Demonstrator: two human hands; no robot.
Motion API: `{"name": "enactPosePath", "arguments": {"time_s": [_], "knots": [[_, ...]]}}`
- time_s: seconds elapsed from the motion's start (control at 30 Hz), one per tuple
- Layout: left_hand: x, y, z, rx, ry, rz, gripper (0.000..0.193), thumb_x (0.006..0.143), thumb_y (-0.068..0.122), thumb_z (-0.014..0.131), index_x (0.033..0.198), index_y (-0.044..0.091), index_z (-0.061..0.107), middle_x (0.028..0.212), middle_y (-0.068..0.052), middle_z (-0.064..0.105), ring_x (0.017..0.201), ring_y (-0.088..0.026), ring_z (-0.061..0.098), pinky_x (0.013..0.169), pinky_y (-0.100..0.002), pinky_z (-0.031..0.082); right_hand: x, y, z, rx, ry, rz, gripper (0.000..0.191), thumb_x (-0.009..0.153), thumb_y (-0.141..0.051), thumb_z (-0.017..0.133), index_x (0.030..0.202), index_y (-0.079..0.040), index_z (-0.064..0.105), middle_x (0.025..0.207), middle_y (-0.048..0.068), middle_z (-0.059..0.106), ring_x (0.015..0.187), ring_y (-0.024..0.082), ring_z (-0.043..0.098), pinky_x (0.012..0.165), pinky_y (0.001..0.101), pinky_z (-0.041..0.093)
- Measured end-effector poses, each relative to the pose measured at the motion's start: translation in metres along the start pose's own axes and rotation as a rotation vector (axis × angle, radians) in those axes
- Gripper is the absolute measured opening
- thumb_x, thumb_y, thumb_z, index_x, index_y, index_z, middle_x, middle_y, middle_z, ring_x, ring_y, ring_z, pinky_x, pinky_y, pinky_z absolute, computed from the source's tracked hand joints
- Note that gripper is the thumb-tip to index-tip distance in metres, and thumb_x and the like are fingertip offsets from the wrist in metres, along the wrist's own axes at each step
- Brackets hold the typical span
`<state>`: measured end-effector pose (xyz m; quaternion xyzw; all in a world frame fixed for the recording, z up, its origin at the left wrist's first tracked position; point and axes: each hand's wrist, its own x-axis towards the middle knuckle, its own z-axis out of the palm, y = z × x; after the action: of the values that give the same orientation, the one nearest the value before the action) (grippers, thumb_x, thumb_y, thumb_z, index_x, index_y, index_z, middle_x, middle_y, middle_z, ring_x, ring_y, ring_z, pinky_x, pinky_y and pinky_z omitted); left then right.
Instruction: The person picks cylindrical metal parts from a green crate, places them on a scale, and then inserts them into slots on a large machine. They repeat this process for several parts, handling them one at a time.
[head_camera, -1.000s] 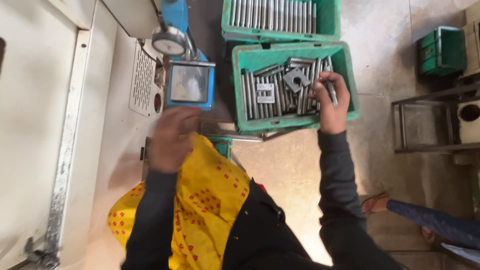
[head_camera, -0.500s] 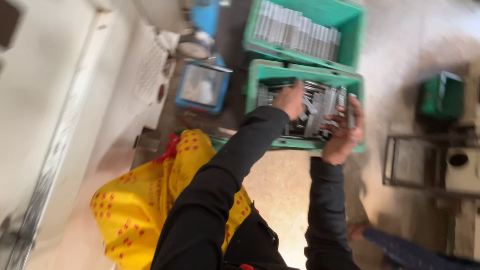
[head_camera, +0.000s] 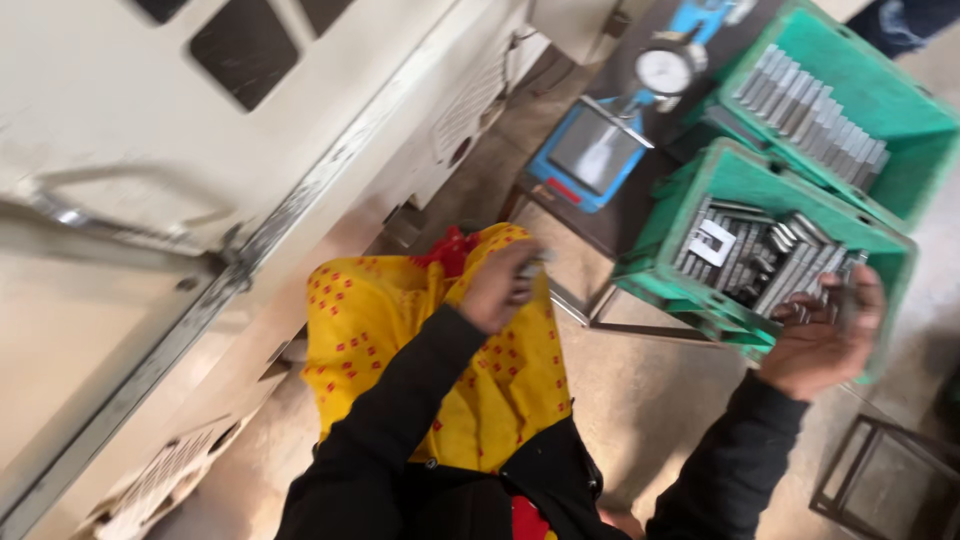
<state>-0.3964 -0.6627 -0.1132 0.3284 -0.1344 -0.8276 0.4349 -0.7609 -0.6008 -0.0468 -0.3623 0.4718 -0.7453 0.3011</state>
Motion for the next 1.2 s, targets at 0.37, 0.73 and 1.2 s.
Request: {"name": "enactPosePath", "arguments": {"time_s": [0.37, 0.73, 1.2], "knots": [[-0.132, 0.053, -0.081, -0.167, 0.182, 0.296, 0.022, 0.112, 0.030, 0.043, 0.118, 0.011, 0.054, 0.069, 0.004, 0.045, 0.049, -0.003, 0.034, 0.042, -0.020, 0.025, -0.156, 0.014, 0.260, 0.024, -1.287, 0.531, 0.031, 0.102, -0.013, 0.060, 0.127, 0.004, 0.066, 0.129, 0.015, 0.071, 0.080, 0.014, 0.064, 0.068, 0.0290, 0.054], [-0.179, 0.068, -0.105, -0.106, 0.295, 0.473, 0.031, 0.110, 0.028, 0.043, 0.118, 0.005, 0.062, 0.068, 0.001, 0.051, 0.045, -0.003, 0.039, 0.039, -0.018, 0.030, -0.172, 0.018, 0.328, -0.094, -1.537, 0.750, 0.042, 0.100, -0.011, 0.058, 0.142, -0.008, 0.054, 0.104, 0.011, 0.078, 0.071, 0.009, 0.062, 0.062, 0.0238, 0.051], [-0.188, 0.056, -0.119, 0.182, 0.395, 0.662, 0.024, 0.112, 0.025, 0.047, 0.107, 0.009, 0.065, 0.071, 0.006, 0.051, 0.052, -0.001, 0.038, 0.045, -0.019, 0.029, -0.230, 0.060, 0.325, -0.071, -1.325, 0.564, 0.017, 0.104, -0.014, 0.060, 0.114, -0.001, 0.063, 0.092, 0.003, 0.062, 0.082, 0.010, 0.059, 0.076, 0.0271, 0.051]]}}
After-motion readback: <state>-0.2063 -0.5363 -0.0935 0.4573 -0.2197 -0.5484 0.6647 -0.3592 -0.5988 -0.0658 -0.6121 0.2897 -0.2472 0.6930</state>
